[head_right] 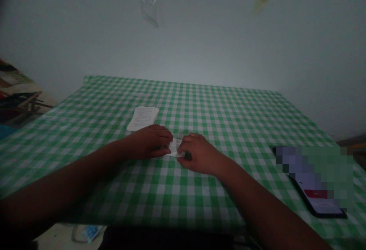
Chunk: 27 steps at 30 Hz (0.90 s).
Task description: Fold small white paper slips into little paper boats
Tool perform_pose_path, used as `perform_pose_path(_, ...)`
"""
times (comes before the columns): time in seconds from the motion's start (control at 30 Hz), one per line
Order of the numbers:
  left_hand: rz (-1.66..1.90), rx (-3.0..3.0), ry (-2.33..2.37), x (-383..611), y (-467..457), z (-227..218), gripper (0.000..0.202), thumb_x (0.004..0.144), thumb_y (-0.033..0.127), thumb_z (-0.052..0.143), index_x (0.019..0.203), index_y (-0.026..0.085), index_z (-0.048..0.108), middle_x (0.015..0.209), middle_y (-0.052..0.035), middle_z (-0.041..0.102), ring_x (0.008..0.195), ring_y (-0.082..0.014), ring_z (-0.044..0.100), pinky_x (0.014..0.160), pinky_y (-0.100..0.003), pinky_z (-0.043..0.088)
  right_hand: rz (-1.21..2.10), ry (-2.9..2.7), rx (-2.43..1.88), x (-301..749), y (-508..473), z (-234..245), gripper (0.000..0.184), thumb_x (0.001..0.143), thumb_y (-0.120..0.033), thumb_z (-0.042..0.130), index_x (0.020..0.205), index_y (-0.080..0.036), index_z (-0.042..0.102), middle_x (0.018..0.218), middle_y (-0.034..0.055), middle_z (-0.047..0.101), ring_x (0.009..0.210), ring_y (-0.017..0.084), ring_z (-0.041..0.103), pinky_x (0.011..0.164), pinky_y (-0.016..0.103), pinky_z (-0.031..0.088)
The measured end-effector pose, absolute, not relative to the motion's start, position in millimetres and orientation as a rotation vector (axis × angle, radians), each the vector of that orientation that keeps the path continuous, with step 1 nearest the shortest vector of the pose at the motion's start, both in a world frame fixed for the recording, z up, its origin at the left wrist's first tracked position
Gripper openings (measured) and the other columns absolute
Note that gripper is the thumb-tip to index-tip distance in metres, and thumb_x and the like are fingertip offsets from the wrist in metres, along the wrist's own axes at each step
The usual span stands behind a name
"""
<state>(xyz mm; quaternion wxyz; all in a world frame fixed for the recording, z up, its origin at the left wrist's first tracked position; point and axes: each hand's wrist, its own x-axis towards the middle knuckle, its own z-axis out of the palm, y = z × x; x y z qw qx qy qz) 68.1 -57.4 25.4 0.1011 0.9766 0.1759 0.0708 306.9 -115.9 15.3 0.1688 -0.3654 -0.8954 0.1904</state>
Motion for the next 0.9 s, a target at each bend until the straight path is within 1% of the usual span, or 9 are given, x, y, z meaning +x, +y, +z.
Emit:
perform_pose_path(0.07, 0.200, 2.945, 0.580, 70, -58, 21, 0.021, 0.093, 0.037, 0.059, 0.089, 0.017, 0.065, 0.106, -0.0071, 0.065, 0.103, -0.0248, 0.058, 0.092, -0.040, 0.042, 0.560, -2.544, -1.027, 307, -115, 15, 0.010, 0.091, -0.021, 0.058, 0.092, -0.021, 0.068, 0.089, 0.0023, 0.065, 0.085, 0.017, 0.058, 0.084, 0.034, 0.044)
perform_pose_path(0.13, 0.202, 2.969, 0.623, 71, -59, 17, 0.020, 0.092, 0.038, 0.062, 0.096, 0.019, 0.067, 0.109, -0.0066, 0.064, 0.103, -0.0249, 0.056, 0.090, -0.040, 0.041, 0.507, -2.492, -1.089, 307, -114, 11, 0.015, 0.093, -0.019, 0.054, 0.098, -0.019, 0.068, 0.095, 0.0054, 0.064, 0.090, 0.018, 0.058, 0.083, 0.034, 0.046)
perform_pose_path(0.27, 0.124, 3.023, 0.600, 74, -66, 16, 0.020, 0.093, 0.028, 0.061, 0.112, 0.028, 0.067, 0.106, -0.0044, 0.063, 0.099, -0.0217, 0.057, 0.084, -0.035, 0.039, 0.353, -2.417, -1.231, 309, -110, 1, 0.025, 0.089, -0.025, 0.062, 0.112, -0.017, 0.065, 0.104, 0.0103, 0.063, 0.101, 0.024, 0.055, 0.090, 0.041, 0.046)
perform_pose_path(0.43, 0.056, 3.038, 0.604, 77, -74, 21, 0.032, 0.091, 0.015, 0.060, 0.115, 0.034, 0.067, 0.105, -0.0015, 0.064, 0.094, -0.0186, 0.060, 0.081, -0.034, 0.037, 0.456, -2.415, -1.255, 309, -111, 2, 0.014, 0.091, -0.028, 0.059, 0.099, -0.017, 0.065, 0.091, 0.0069, 0.063, 0.088, 0.021, 0.057, 0.080, 0.036, 0.047)
perform_pose_path(0.57, 0.137, 2.984, 0.626, 74, -73, 23, 0.026, 0.088, 0.021, 0.062, 0.112, 0.030, 0.068, 0.116, -0.0031, 0.063, 0.103, -0.0219, 0.060, 0.089, -0.038, 0.037, 0.641, -2.369, -1.200, 308, -113, 6, 0.005, 0.088, -0.021, 0.060, 0.091, -0.020, 0.064, 0.082, 0.0017, 0.064, 0.073, 0.016, 0.058, 0.068, 0.030, 0.045)
perform_pose_path(0.63, 0.189, 2.942, 0.623, 73, -73, 23, 0.018, 0.092, 0.031, 0.059, 0.105, 0.028, 0.070, 0.119, -0.0039, 0.063, 0.105, -0.0230, 0.060, 0.093, -0.040, 0.037, 0.727, -2.361, -1.105, 307, -115, 8, 0.009, 0.086, -0.017, 0.060, 0.092, -0.021, 0.064, 0.084, 0.0006, 0.066, 0.075, 0.015, 0.060, 0.070, 0.029, 0.046)
perform_pose_path(0.73, 0.218, 2.881, 0.601, 73, -71, 20, 0.022, 0.094, 0.042, 0.057, 0.097, 0.024, 0.071, 0.118, -0.0048, 0.064, 0.106, -0.0241, 0.061, 0.094, -0.042, 0.039, 0.837, -2.375, -0.979, 307, -117, 10, 0.016, 0.085, -0.012, 0.058, 0.095, -0.022, 0.065, 0.089, 0.0000, 0.068, 0.080, 0.014, 0.062, 0.075, 0.029, 0.048)
perform_pose_path(0.8, 0.220, 2.827, 0.580, 72, -68, 18, 0.018, 0.093, 0.037, 0.060, 0.097, 0.022, 0.070, 0.119, -0.0059, 0.064, 0.107, -0.0234, 0.061, 0.095, -0.040, 0.042, 0.844, -2.376, -0.981, 307, -116, 10, 0.019, 0.086, -0.011, 0.056, 0.097, -0.023, 0.065, 0.091, 0.0005, 0.068, 0.082, 0.015, 0.062, 0.076, 0.030, 0.050)
perform_pose_path(0.9, 0.194, 2.717, 0.512, 68, -65, 18, 0.013, 0.091, 0.021, 0.060, 0.103, 0.019, 0.067, 0.129, -0.0080, 0.061, 0.114, -0.0217, 0.060, 0.098, -0.035, 0.046, 0.628, -2.362, -1.097, 311, -111, 6, 0.023, 0.086, -0.009, 0.054, 0.103, -0.021, 0.063, 0.099, 0.0049, 0.066, 0.093, 0.019, 0.060, 0.086, 0.036, 0.050)
